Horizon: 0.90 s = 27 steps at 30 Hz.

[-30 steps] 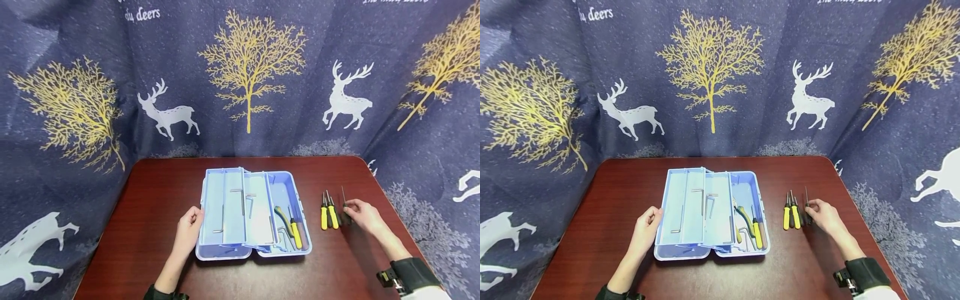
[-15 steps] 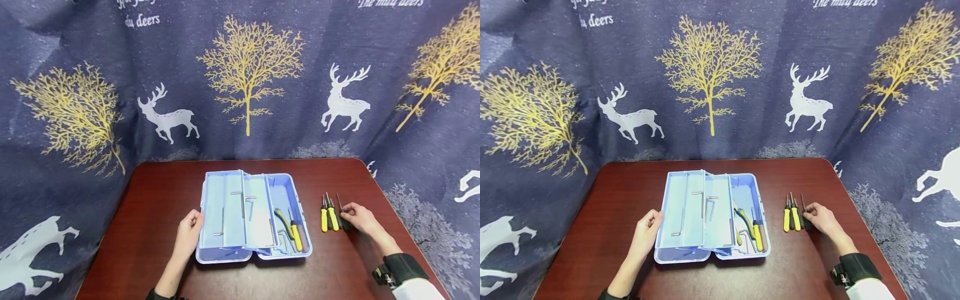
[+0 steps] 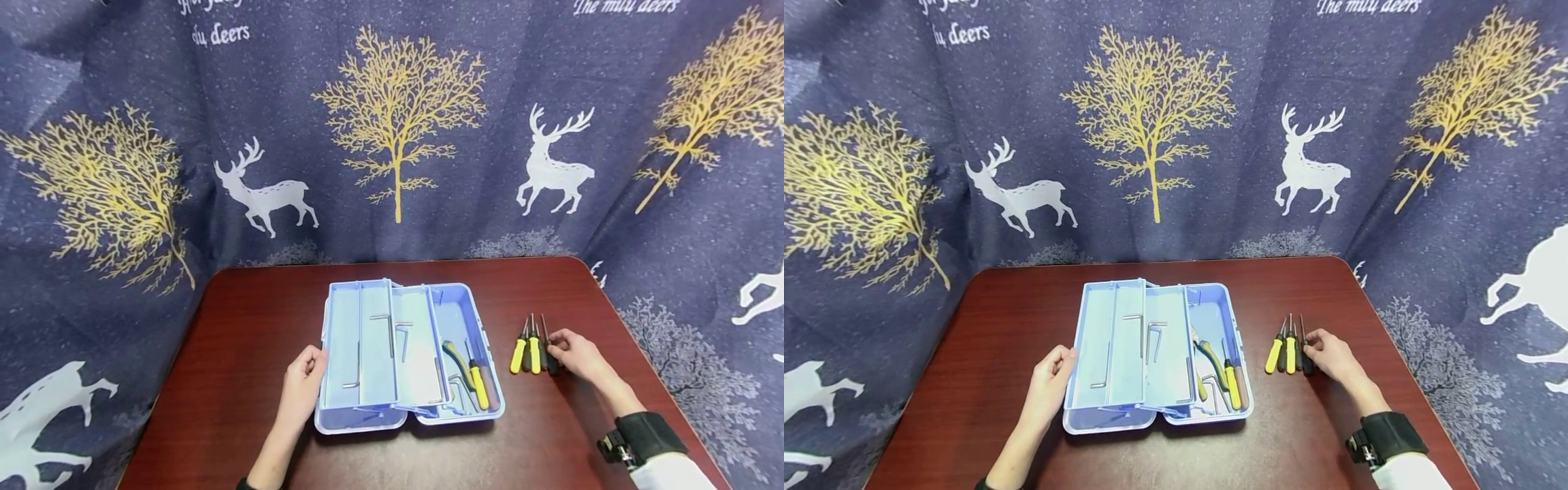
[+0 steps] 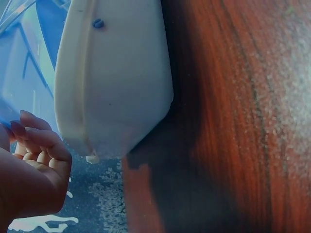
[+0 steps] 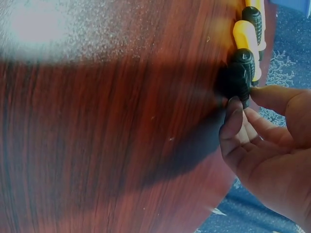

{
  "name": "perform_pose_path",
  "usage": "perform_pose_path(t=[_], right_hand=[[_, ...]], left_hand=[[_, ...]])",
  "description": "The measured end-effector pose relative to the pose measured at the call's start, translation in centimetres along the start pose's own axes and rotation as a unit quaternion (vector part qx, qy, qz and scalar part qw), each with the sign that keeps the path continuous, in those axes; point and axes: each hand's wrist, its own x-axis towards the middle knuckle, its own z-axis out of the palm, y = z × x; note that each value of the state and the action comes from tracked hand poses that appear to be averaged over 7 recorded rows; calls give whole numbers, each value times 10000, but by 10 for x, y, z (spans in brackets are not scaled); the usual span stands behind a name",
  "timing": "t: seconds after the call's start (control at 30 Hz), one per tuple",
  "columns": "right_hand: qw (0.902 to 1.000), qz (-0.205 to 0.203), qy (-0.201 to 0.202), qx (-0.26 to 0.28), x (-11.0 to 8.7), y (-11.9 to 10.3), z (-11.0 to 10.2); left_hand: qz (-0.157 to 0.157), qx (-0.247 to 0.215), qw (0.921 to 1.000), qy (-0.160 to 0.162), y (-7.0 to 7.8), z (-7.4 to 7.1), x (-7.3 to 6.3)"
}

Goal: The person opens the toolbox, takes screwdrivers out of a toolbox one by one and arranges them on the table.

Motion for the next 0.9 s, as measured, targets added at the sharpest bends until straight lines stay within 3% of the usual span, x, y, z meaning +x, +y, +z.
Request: perform_pose_path(t=[0.17,0.4,0.6,0.9], right_hand=[[10000,4,56,77,-3,0,3],[9998,27,67,180,-6,-1,4],[9998,-4,95,189,-5,-1,4],[9998,-70,159,76,-2,0,0]], left_hand=[[-40,67,10000,48,3,1,-1],[41,75,9999,60,37,-1,-8],[162,44,9999,33,43,-2,-8],[89,25,9999,103,42,-2,-7]])
